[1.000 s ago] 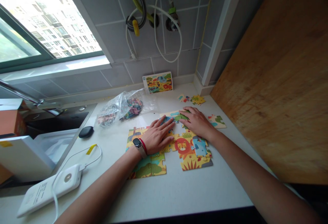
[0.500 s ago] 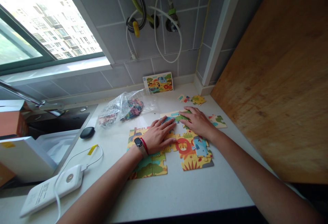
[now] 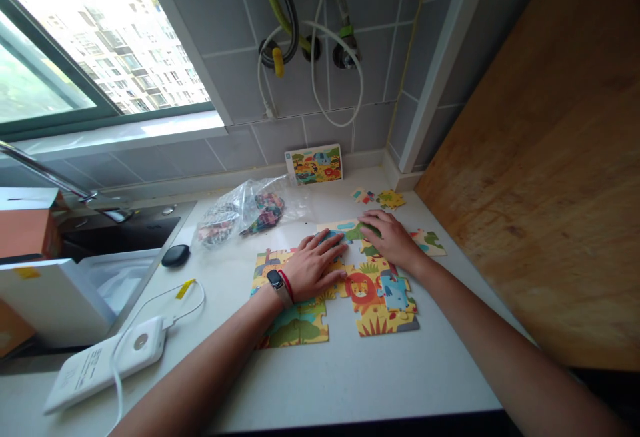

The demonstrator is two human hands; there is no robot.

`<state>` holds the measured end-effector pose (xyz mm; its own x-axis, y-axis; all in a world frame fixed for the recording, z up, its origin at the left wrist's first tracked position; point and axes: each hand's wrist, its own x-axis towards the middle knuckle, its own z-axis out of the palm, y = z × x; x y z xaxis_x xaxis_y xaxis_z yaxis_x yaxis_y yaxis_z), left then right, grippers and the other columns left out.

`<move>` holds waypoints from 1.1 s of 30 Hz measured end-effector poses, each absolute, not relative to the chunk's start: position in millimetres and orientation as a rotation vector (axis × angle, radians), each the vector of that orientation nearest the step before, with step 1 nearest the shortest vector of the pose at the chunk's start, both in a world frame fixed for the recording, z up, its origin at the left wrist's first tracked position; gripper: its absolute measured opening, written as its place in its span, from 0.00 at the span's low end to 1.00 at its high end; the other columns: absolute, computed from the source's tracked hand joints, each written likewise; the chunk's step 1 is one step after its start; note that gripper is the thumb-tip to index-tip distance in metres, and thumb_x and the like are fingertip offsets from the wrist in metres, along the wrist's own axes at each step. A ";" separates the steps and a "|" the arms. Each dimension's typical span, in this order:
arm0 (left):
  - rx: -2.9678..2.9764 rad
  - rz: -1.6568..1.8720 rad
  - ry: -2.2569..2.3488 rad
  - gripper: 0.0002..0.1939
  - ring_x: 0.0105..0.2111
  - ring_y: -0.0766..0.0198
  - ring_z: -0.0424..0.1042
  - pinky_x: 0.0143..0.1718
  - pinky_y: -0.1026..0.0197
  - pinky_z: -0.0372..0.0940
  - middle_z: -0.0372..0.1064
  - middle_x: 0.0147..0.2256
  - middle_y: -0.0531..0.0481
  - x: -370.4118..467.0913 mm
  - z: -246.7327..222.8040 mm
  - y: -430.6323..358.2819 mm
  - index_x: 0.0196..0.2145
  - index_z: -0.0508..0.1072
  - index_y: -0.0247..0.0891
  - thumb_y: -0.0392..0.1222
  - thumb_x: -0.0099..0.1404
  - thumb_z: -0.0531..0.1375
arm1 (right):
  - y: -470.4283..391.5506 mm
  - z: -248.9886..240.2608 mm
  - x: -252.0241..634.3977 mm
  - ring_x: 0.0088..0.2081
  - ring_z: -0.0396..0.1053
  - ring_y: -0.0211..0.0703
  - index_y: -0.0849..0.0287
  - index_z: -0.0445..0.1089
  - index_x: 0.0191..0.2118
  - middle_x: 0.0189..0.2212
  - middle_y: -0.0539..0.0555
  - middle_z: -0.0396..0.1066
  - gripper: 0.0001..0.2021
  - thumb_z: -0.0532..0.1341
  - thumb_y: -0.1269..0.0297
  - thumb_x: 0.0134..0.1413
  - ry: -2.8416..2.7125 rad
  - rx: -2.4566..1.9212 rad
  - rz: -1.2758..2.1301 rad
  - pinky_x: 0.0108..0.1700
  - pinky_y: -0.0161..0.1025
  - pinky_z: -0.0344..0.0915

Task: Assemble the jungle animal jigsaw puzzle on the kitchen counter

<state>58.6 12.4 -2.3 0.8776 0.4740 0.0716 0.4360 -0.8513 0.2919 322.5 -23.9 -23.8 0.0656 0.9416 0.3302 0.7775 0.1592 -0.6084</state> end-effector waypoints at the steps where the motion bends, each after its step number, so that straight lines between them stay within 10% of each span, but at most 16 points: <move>1: 2.777 0.221 0.688 0.30 0.72 0.42 0.51 0.68 0.36 0.55 0.54 0.72 0.46 58.1 -2.8 12.3 0.69 0.64 0.45 0.61 0.76 0.52 | -23.0 -23.3 325.7 0.54 0.73 0.52 0.55 0.79 0.43 0.51 0.58 0.75 0.12 0.57 0.67 0.61 -1.670 -1.597 0.310 0.59 0.51 0.68; 6: 2.752 0.339 0.672 0.25 0.70 0.44 0.55 0.68 0.37 0.57 0.59 0.69 0.42 56.3 -5.2 12.7 0.64 0.70 0.44 0.57 0.77 0.52 | -20.3 -18.9 343.6 0.44 0.74 0.49 0.53 0.60 0.22 0.39 0.56 0.75 0.10 0.56 0.75 0.47 -1.408 -1.456 0.264 0.47 0.44 0.70; 16: 2.718 0.437 0.705 0.21 0.68 0.43 0.58 0.68 0.34 0.55 0.64 0.66 0.45 53.3 -10.3 13.0 0.60 0.74 0.48 0.56 0.77 0.52 | -17.7 -17.7 371.3 0.35 0.70 0.47 0.50 0.47 0.19 0.31 0.54 0.68 0.20 0.60 0.67 0.53 -1.300 -1.547 0.091 0.43 0.44 0.71; 22: 2.705 0.499 0.740 0.20 0.66 0.44 0.62 0.66 0.35 0.57 0.69 0.61 0.45 44.4 -9.4 23.0 0.54 0.77 0.47 0.56 0.77 0.52 | -13.1 -26.2 390.2 0.43 0.71 0.57 0.54 0.67 0.29 0.36 0.60 0.73 0.08 0.63 0.58 0.54 -1.326 -1.789 -0.186 0.52 0.55 0.69; 33: 2.679 0.681 0.685 0.17 0.57 0.52 0.71 0.60 0.45 0.66 0.75 0.54 0.47 -13.2 -4.2 45.0 0.52 0.78 0.48 0.54 0.78 0.53 | -0.6 -34.5 385.0 0.47 0.75 0.60 0.64 0.77 0.48 0.46 0.69 0.79 0.21 0.61 0.53 0.59 -1.526 -2.011 -0.208 0.53 0.53 0.69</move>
<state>-13.2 45.0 -4.2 0.7749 0.5122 0.3704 0.3740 -0.8439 0.3846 385.0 -0.6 -34.5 0.3271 0.8237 0.4632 0.9176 -0.1595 -0.3642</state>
